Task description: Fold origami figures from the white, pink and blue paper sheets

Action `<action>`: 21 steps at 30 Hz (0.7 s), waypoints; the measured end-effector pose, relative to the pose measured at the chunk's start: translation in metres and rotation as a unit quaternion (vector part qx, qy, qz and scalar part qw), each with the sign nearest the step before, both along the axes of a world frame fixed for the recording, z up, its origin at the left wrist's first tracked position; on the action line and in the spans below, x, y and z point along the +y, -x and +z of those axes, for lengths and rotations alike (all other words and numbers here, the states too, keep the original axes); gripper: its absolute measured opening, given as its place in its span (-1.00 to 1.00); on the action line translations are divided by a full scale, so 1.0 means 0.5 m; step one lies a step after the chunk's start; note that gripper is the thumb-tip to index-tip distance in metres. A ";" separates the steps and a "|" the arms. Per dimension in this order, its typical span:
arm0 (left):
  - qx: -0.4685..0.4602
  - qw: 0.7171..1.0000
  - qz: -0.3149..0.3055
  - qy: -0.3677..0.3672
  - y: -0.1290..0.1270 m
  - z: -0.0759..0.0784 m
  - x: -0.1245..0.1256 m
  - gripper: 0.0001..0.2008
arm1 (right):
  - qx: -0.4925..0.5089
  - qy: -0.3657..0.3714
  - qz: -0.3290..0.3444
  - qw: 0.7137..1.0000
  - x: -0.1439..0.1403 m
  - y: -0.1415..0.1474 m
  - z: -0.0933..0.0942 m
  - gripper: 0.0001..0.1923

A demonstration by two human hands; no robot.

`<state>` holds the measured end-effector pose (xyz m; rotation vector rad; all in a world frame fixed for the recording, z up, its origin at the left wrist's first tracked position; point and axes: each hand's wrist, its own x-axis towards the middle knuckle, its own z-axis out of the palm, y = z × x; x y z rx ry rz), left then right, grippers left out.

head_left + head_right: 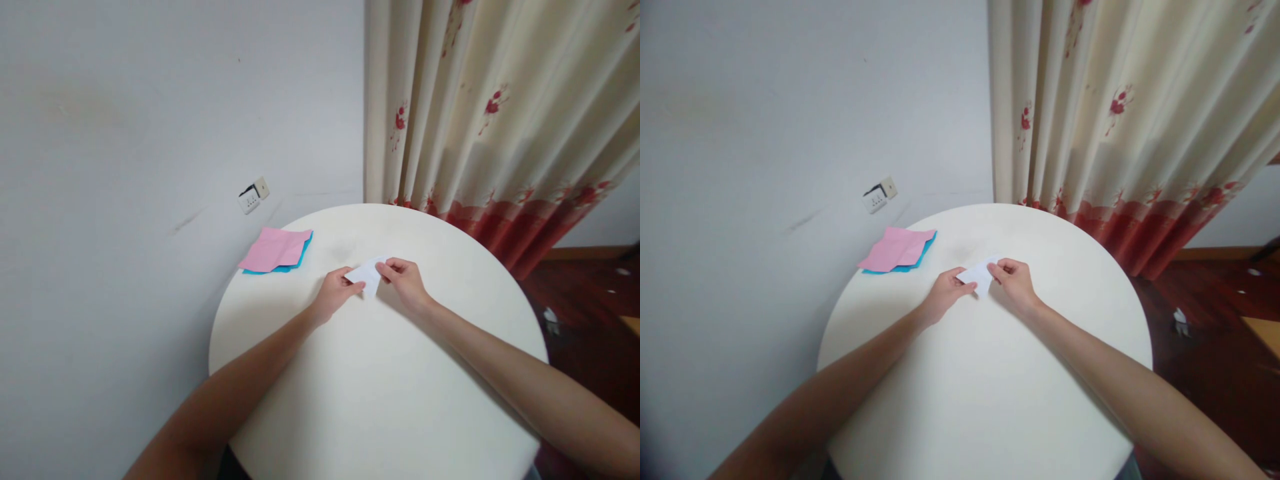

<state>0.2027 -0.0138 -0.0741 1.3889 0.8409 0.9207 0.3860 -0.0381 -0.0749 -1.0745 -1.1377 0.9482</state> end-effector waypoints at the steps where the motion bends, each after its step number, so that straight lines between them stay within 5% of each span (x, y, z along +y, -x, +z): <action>1: 0.021 1.000 -0.018 -0.005 0.002 0.000 0.000 -0.61 | -0.013 -0.002 0.003 1.000 0.001 -0.001 -0.002 -0.62; 8: 0.082 0.989 -0.119 -0.016 0.014 0.002 0.003 -0.58 | -0.090 -0.011 0.051 0.995 -0.002 0.011 -0.016 -0.64; 21: 0.066 0.993 0.080 -0.060 -0.007 -0.014 -0.004 -0.54 | -0.157 -0.013 0.065 0.985 -0.009 0.021 -0.020 -0.70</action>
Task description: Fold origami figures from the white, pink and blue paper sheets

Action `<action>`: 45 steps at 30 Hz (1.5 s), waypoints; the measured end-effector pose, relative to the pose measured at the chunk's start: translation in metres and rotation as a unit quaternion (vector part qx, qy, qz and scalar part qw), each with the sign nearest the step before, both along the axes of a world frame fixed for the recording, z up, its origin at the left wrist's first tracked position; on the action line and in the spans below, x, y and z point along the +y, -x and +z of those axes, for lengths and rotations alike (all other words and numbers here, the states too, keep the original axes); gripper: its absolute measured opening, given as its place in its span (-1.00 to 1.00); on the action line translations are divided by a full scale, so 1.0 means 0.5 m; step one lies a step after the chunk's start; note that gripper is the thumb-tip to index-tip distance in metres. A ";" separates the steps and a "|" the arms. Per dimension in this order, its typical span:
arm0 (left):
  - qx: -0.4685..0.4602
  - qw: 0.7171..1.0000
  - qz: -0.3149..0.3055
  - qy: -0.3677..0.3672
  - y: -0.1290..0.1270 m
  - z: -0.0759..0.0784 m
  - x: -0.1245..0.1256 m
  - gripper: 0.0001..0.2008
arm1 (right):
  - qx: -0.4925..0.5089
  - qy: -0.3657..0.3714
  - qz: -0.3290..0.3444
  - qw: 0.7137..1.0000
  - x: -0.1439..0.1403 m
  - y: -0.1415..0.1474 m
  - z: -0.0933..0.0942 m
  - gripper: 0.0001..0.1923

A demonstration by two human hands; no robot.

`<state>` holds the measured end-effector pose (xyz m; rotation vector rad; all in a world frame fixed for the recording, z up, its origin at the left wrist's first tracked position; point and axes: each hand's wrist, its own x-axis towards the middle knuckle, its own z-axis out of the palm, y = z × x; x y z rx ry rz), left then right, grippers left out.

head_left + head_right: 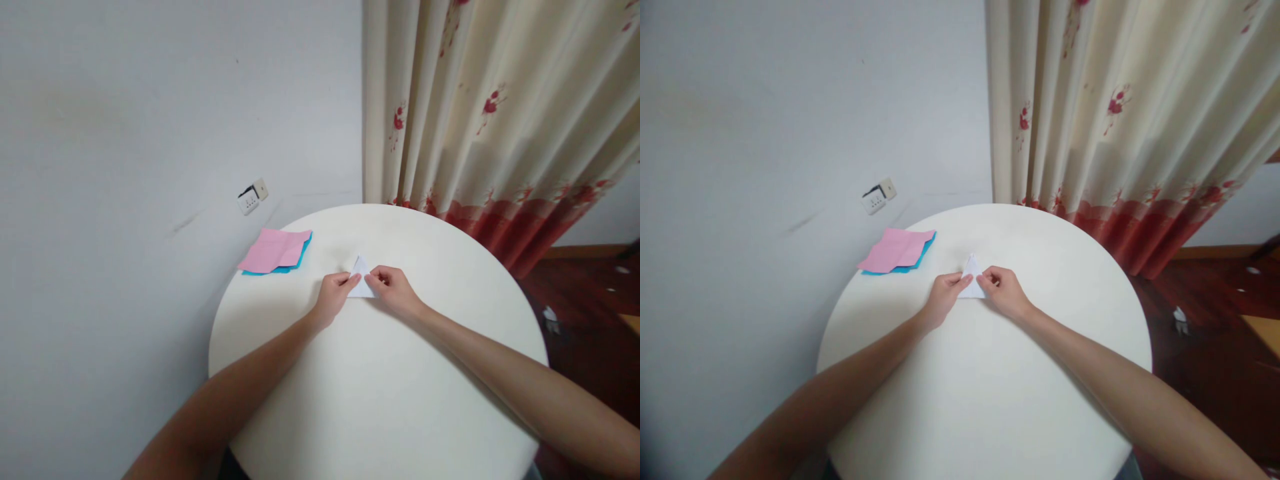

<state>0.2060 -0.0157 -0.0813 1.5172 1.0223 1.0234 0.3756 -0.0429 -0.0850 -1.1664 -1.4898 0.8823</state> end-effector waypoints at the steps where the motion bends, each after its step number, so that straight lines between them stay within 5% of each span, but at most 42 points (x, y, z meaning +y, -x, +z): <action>1: -0.002 1.000 0.009 0.000 0.000 0.000 0.000 -0.54 | -0.006 0.007 0.014 1.000 0.000 0.000 -0.001 -0.68; 12: 0.050 0.998 -0.027 0.017 -0.001 -0.004 0.006 -0.54 | -0.012 0.029 0.008 0.999 0.007 -0.007 -0.018 -0.59; 24: -0.039 0.996 -0.049 0.060 0.000 -0.002 0.010 -0.51 | 0.022 0.032 0.039 0.998 0.008 -0.006 -0.011 -0.65; 30: -0.031 0.997 -0.060 0.039 0.003 -0.008 0.015 -0.57 | 0.062 0.079 -0.009 0.995 0.006 -0.008 -0.002 -0.58; 45: -0.074 0.995 -0.049 -0.034 0.003 0.005 0.012 -0.56 | 0.135 -0.004 0.012 0.991 0.005 -0.013 0.004 -0.53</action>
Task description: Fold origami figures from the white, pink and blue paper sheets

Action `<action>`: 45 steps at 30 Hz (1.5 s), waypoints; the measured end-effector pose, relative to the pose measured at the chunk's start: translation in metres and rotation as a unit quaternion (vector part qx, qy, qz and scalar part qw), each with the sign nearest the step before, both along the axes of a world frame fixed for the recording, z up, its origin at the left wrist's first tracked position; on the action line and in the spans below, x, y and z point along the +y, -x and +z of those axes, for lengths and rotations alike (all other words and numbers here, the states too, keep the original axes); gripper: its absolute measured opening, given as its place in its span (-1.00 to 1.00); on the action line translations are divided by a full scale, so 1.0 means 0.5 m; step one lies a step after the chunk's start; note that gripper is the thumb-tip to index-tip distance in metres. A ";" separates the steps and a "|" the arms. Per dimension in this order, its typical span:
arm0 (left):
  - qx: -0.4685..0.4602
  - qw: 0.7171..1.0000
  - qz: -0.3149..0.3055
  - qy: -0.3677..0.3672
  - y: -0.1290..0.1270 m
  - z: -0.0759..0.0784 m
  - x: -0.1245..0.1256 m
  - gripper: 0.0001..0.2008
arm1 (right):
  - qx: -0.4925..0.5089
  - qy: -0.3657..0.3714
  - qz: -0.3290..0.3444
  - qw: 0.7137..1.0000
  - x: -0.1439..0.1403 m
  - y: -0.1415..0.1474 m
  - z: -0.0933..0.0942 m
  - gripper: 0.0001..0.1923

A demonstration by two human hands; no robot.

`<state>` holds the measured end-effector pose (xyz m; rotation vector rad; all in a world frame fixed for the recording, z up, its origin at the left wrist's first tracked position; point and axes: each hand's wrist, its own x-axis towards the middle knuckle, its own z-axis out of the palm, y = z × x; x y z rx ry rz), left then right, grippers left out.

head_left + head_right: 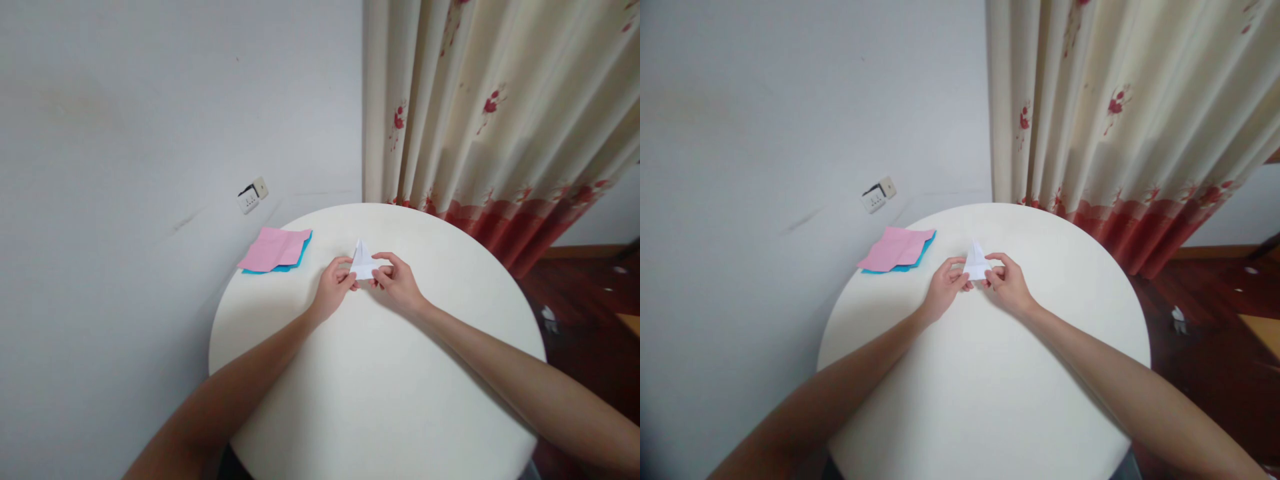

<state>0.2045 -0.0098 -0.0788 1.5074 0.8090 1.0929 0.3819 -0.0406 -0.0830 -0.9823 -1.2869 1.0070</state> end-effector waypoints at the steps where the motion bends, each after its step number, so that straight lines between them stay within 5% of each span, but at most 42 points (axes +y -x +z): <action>1: -0.001 1.000 -0.002 0.000 0.000 0.000 0.001 -0.56 | -0.002 -0.003 -0.002 1.000 -0.001 0.000 0.001 -0.55; 18: -0.015 0.999 -0.004 0.037 0.003 0.003 0.000 -0.65 | 0.007 0.001 0.001 1.000 -0.005 0.001 0.007 -0.63; 29: -0.118 0.989 -0.036 0.082 0.008 -0.006 0.005 -0.67 | 0.011 -0.008 -0.006 1.000 -0.013 0.001 0.019 -0.74; 39: -0.046 0.998 0.034 0.038 0.000 0.000 0.003 -0.69 | -0.081 -0.061 -0.007 0.995 -0.014 -0.001 0.007 -0.71; 45: -0.037 0.997 0.065 0.001 -0.004 -0.004 0.004 -0.71 | -0.020 -0.020 -0.019 0.999 -0.013 0.003 0.015 -0.52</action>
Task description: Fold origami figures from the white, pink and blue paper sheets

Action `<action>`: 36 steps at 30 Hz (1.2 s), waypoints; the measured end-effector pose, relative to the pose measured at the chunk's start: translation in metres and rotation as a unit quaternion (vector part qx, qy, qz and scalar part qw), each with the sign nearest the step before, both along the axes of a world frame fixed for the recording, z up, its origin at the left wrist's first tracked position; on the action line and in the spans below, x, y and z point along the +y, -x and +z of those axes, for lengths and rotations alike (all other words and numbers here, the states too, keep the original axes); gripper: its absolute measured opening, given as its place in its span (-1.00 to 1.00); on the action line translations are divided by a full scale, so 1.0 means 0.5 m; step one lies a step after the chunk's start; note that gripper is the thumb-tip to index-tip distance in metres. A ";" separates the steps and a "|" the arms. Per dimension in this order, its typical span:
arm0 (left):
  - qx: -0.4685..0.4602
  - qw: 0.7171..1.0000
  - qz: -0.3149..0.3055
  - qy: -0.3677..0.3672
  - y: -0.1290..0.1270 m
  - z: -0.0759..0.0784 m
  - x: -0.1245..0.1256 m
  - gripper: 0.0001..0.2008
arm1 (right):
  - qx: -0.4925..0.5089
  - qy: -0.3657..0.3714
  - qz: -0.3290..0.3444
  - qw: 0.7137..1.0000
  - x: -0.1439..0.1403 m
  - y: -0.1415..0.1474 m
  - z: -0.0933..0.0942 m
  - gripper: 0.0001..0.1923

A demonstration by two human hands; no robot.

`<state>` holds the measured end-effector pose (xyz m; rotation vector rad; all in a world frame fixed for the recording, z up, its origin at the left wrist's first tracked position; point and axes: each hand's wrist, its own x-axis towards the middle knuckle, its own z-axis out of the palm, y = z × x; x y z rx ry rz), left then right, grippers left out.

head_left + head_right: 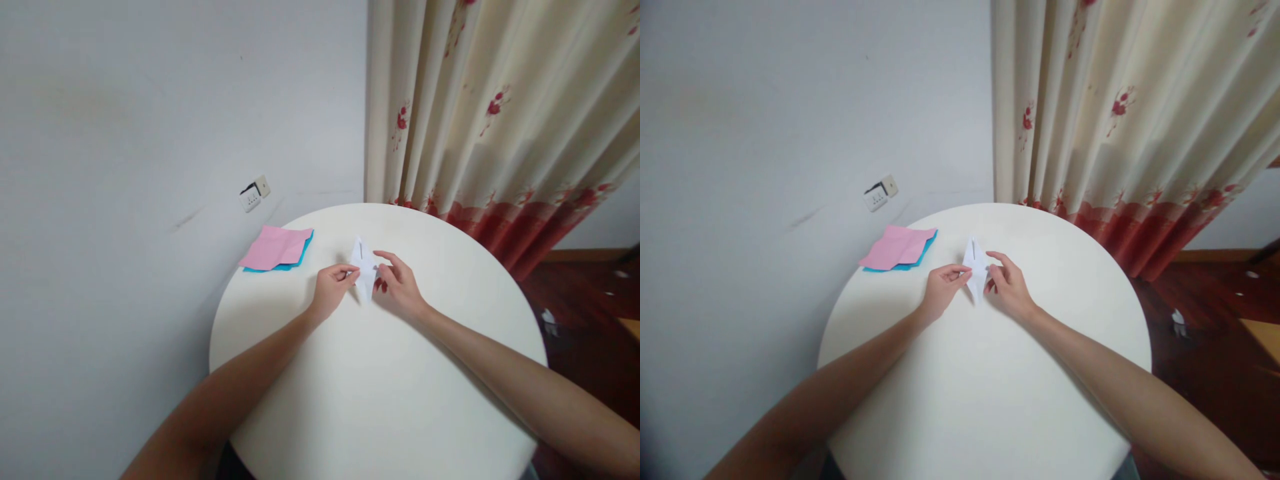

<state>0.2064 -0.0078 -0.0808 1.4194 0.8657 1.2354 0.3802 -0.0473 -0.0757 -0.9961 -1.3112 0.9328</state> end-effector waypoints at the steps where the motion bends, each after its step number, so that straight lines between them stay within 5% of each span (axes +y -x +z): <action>1: 0.000 1.000 -0.001 -0.001 -0.001 -0.001 -0.001 -0.72 | 0.008 0.012 -0.003 1.000 0.001 0.001 0.000 -0.49; 10: -0.013 0.999 -0.010 -0.029 -0.007 -0.007 -0.006 -0.74 | 0.012 0.051 0.041 0.998 0.011 0.002 -0.012 -0.63; 18: -0.045 0.997 -0.043 0.034 -0.008 0.001 -0.013 -0.49 | 0.010 0.050 0.018 0.999 0.009 0.001 -0.011 -0.66; 36: -0.008 0.997 -0.037 0.068 -0.009 0.000 -0.026 -0.60 | 0.040 0.105 -0.008 0.994 0.009 0.006 -0.003 -0.61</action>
